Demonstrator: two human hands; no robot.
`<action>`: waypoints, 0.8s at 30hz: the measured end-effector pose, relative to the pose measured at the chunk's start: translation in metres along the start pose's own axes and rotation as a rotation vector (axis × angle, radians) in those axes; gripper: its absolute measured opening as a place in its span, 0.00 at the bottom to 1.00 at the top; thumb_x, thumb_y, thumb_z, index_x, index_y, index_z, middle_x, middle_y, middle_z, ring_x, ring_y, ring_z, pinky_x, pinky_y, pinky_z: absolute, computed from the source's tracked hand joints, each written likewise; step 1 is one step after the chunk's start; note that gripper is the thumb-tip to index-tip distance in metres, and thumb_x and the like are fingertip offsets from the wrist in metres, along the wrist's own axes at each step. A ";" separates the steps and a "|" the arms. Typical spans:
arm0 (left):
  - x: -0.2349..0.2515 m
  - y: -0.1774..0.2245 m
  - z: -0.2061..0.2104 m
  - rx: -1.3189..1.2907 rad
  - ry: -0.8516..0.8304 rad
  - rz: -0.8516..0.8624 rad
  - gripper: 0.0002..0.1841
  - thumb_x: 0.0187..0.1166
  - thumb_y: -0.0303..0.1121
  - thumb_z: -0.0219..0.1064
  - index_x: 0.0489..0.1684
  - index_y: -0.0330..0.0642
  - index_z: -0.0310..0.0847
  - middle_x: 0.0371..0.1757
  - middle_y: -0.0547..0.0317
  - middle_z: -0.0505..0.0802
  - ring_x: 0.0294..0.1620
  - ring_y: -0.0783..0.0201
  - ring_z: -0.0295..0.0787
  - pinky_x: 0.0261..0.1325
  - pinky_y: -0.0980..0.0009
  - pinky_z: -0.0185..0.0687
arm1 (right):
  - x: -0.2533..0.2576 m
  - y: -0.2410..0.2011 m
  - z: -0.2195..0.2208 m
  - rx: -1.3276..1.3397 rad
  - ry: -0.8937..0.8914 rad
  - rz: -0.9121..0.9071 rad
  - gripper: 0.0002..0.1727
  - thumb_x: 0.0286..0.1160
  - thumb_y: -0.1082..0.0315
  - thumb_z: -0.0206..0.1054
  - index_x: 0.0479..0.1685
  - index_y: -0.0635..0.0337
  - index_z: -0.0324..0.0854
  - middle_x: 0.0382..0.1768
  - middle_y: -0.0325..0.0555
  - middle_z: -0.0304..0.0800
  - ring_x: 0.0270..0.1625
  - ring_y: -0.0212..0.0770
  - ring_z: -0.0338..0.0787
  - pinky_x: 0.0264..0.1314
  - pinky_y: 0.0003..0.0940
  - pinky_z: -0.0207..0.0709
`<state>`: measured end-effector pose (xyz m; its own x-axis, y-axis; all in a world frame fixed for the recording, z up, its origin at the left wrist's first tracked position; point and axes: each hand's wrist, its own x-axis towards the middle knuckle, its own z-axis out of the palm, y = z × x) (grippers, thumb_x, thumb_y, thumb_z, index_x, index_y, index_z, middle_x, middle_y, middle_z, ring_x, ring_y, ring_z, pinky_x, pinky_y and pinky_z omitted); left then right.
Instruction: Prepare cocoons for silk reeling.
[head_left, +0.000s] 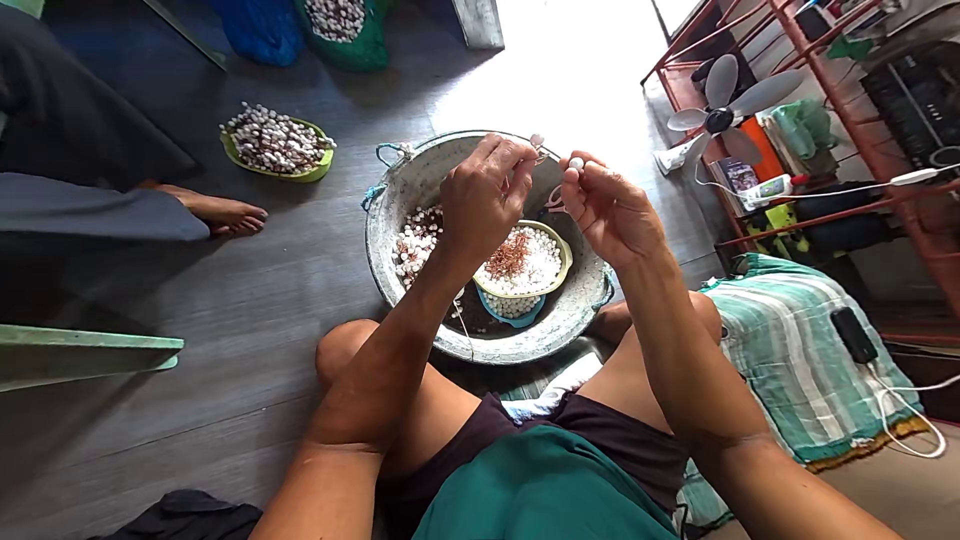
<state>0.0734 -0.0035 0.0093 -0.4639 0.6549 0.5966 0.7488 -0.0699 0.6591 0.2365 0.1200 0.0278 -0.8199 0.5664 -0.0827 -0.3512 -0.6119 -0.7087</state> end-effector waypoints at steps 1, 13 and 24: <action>0.000 0.001 0.000 0.003 -0.001 -0.002 0.09 0.83 0.34 0.66 0.50 0.47 0.92 0.42 0.60 0.90 0.32 0.68 0.84 0.34 0.68 0.81 | 0.001 0.000 -0.001 0.001 -0.013 -0.005 0.14 0.85 0.76 0.58 0.62 0.69 0.82 0.53 0.53 0.92 0.51 0.40 0.94 0.63 0.31 0.87; -0.006 0.015 -0.009 0.030 -0.077 -0.021 0.09 0.84 0.32 0.65 0.53 0.45 0.90 0.42 0.57 0.89 0.32 0.64 0.84 0.34 0.64 0.81 | -0.007 0.001 -0.005 -0.151 0.033 0.000 0.18 0.87 0.64 0.59 0.71 0.54 0.78 0.57 0.43 0.90 0.50 0.31 0.92 0.57 0.26 0.87; -0.005 -0.005 0.008 0.068 0.015 -0.048 0.11 0.84 0.41 0.64 0.50 0.54 0.93 0.44 0.66 0.94 0.35 0.69 0.89 0.38 0.64 0.87 | -0.002 -0.010 0.001 0.028 0.143 -0.054 0.13 0.81 0.79 0.61 0.61 0.72 0.80 0.50 0.60 0.92 0.46 0.47 0.95 0.57 0.39 0.90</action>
<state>0.0757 -0.0005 -0.0007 -0.5067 0.6448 0.5723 0.7557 0.0126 0.6548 0.2408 0.1242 0.0356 -0.7272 0.6709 -0.1453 -0.4076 -0.5924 -0.6950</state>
